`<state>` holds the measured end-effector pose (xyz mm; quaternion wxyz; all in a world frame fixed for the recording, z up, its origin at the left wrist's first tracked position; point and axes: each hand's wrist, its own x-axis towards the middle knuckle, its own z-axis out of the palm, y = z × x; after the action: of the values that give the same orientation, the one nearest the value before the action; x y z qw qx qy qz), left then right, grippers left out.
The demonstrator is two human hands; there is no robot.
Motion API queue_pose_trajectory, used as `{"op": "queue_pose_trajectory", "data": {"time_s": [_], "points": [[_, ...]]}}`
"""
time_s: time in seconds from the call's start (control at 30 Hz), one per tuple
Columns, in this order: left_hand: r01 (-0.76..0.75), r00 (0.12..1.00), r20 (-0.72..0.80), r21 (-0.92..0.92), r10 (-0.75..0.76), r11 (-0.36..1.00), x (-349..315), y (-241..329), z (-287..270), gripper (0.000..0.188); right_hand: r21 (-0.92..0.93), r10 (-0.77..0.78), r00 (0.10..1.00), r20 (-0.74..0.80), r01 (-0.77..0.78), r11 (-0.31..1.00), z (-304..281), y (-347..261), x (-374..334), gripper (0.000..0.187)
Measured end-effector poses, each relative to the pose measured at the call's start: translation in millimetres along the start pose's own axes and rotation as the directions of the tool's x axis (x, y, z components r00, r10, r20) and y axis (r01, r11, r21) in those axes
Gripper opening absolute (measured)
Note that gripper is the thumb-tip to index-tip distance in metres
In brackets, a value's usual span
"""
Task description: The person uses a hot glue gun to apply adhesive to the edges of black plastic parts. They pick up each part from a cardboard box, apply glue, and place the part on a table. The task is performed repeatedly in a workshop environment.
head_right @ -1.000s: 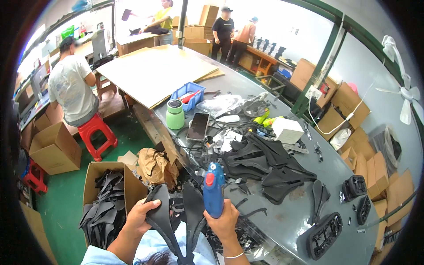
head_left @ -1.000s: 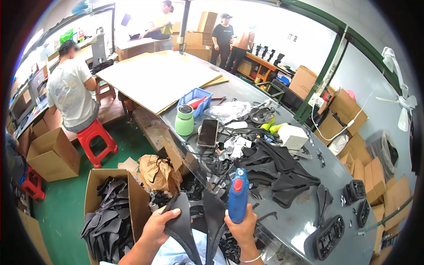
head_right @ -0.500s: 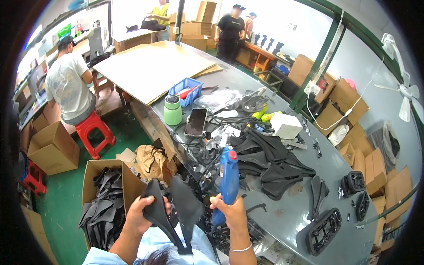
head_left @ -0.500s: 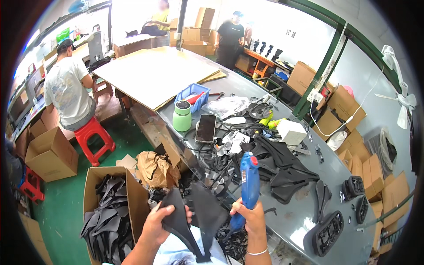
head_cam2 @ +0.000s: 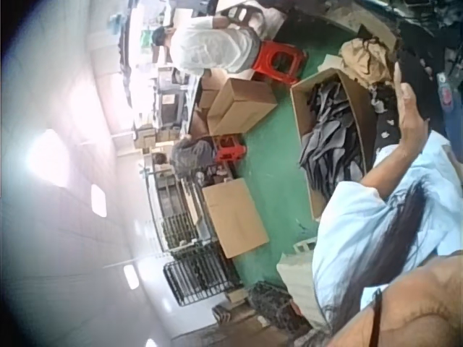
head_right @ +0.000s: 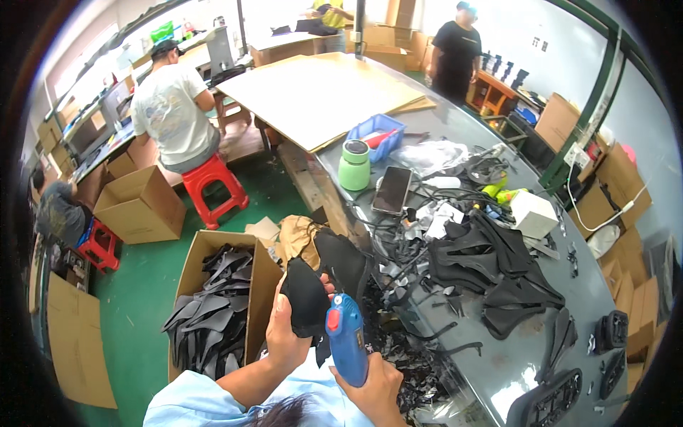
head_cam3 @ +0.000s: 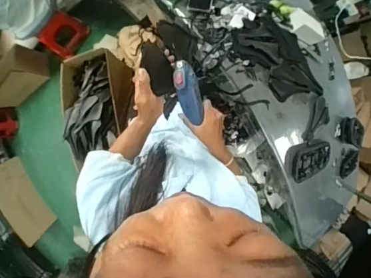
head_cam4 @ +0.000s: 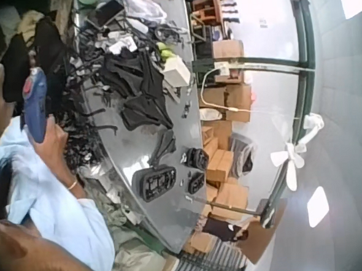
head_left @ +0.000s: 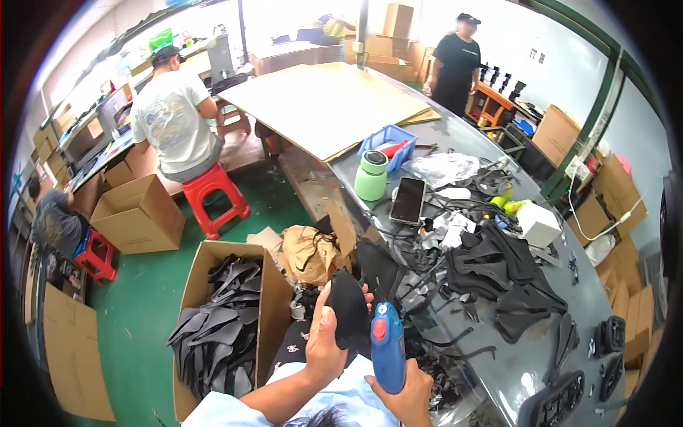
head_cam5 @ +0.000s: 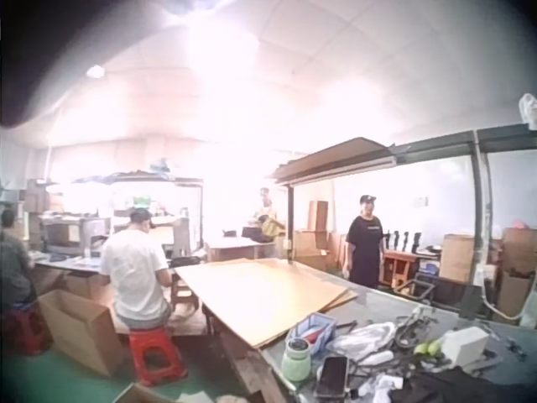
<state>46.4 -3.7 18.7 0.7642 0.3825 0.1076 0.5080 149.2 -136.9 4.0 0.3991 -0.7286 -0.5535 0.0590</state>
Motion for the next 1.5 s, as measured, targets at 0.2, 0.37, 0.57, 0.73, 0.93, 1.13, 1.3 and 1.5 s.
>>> {"op": "queue_pose_trajectory", "data": {"time_s": [0.2, 0.37, 0.57, 0.73, 0.93, 1.13, 1.3, 1.5], "points": [[-0.109, 0.993, -0.037, 0.068, 0.111, 0.992, -10, -2, 4, 0.059, 0.018, -0.04, 0.999, 0.035, 0.039, 0.999, 6, -5, -3, 0.048], [-0.139, 0.989, -0.031, 0.179, 0.147, 0.974, -14, -3, 7, 0.063, 0.005, -0.064, 0.997, 0.052, 0.064, 0.998, 3, -9, -3, 0.047], [-0.129, 0.991, 0.07, 0.254, 0.115, 0.959, -17, -7, -2, 0.063, 0.02, -0.066, 0.997, 0.028, 0.066, 0.998, 3, -9, -1, 0.046], [-0.108, 0.994, 0.057, 0.288, 0.095, 0.952, -20, -10, -9, 0.061, 0.011, 0.011, 1.0, -0.001, -0.011, 1.0, -2, -20, -2, 0.045], [-0.114, 0.989, 0.132, 0.39, 0.066, 0.914, -19, -8, -18, 0.06, -0.036, -0.1, 0.995, 0.02, 0.1, 0.994, -5, -14, 4, 0.043], [-0.112, 0.985, 0.17, 0.488, 0.031, 0.865, -17, -1, -25, 0.056, -0.011, -0.095, 0.995, 0.035, 0.095, 0.995, -6, -15, 5, 0.043], [-0.079, 0.974, 0.219, 0.551, -0.052, 0.831, -14, 13, -15, 0.045, 0.013, -0.002, 1.0, -0.028, 0.003, 1.0, -11, -12, 4, 0.047], [0.006, 0.931, 0.253, 0.713, -0.265, 0.701, -15, 20, -8, 0.027, 0.28, 0.183, 0.974, -0.136, -0.139, 0.95, -25, -1, 36, 0.044]]}}
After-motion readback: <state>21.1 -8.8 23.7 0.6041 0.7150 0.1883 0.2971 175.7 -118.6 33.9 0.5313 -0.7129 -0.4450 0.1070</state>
